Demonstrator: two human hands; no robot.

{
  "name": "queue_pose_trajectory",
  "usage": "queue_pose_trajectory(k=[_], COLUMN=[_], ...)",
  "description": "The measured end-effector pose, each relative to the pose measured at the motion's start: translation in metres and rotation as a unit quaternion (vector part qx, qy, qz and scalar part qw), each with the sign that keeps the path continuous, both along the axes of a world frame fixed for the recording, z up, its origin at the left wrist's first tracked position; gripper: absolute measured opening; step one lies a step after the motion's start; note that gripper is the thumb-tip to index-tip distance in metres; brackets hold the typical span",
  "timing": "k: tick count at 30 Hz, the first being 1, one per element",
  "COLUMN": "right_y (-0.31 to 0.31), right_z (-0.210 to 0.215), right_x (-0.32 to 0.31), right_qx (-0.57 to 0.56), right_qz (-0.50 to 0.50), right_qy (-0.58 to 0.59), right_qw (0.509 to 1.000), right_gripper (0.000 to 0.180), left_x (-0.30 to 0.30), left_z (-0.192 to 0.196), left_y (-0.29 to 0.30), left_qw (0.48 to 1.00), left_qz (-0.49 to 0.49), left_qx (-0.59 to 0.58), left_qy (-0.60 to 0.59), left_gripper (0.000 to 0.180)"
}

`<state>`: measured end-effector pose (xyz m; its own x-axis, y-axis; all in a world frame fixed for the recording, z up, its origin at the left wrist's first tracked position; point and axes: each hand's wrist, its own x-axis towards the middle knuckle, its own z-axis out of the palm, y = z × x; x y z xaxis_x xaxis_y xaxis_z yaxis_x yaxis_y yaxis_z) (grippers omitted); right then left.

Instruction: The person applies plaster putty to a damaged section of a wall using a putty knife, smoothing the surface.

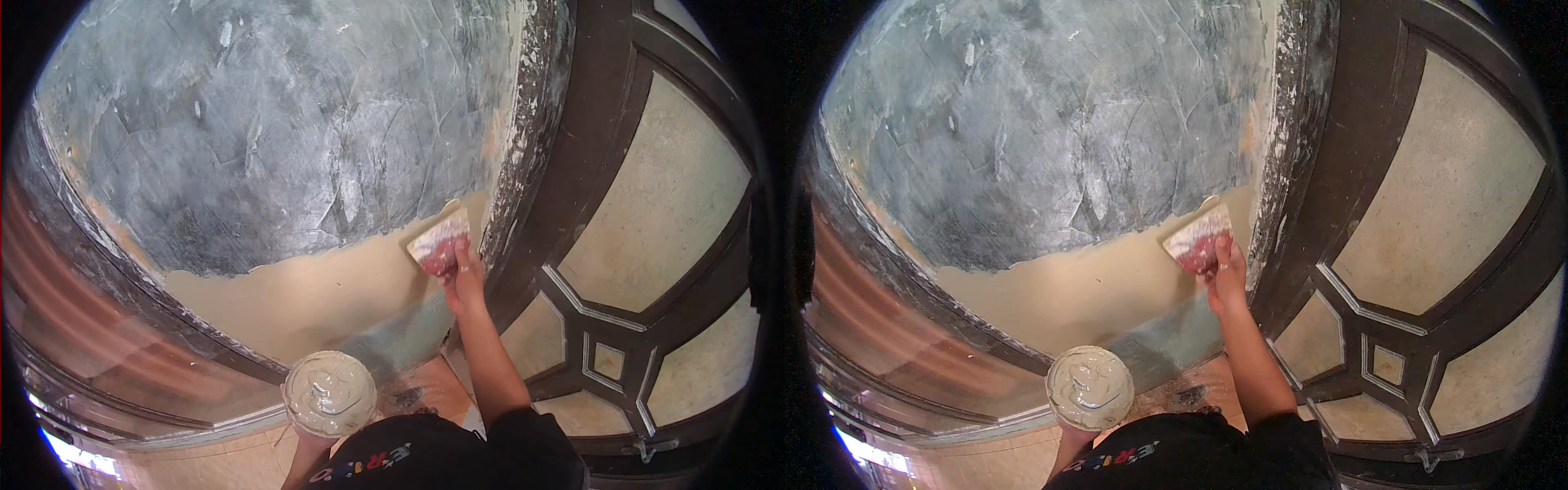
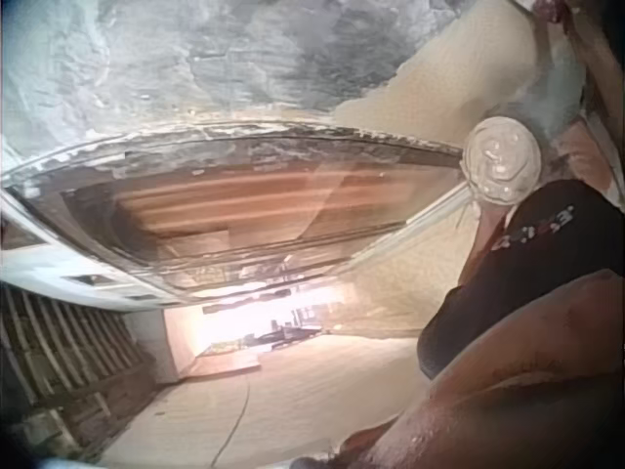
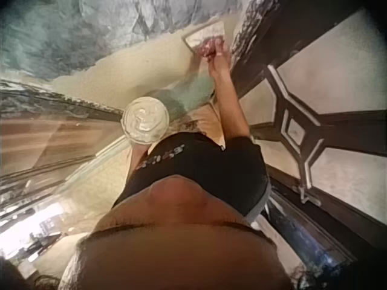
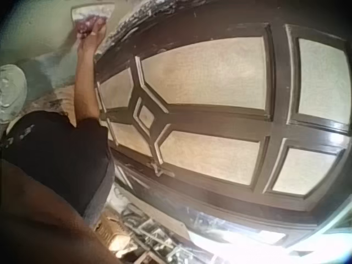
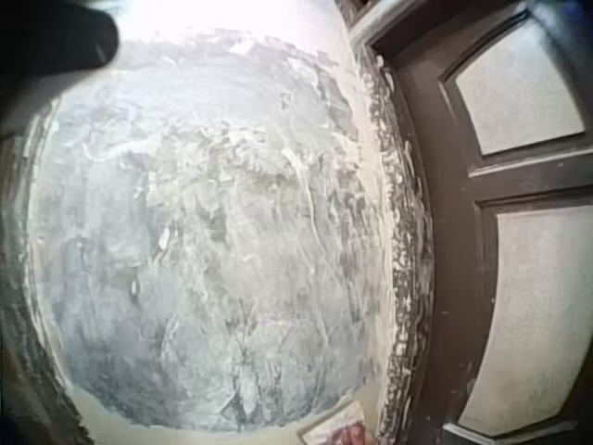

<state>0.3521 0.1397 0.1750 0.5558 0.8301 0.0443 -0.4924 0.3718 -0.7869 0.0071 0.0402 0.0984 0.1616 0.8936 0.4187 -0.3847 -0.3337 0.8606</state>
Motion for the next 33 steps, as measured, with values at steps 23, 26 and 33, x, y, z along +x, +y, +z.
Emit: queue_pose_trajectory(k=[23,26,33], right_y=[-0.005,0.009,0.000], right_z=[-0.029,0.007,-0.047], right_x=[0.029,0.038,0.033], right_qx=[0.000,0.039,-0.046], right_qz=[-0.035,-0.050,-0.048], right_qy=[0.033,0.001,0.041], right_qw=[0.999,0.998,0.997], right_gripper=[0.028,0.032,0.026], left_x=[0.018,0.015,0.023], left_z=[0.001,-0.010,0.009], left_y=[0.008,0.006,0.010], left_qw=[0.924,0.944,0.838], left_qz=[-0.145,-0.148,-0.206], left_qx=[-0.297,-0.265,-0.402], left_qy=[-0.193,-0.130,-0.308], left_gripper=[0.062,0.068,0.075])
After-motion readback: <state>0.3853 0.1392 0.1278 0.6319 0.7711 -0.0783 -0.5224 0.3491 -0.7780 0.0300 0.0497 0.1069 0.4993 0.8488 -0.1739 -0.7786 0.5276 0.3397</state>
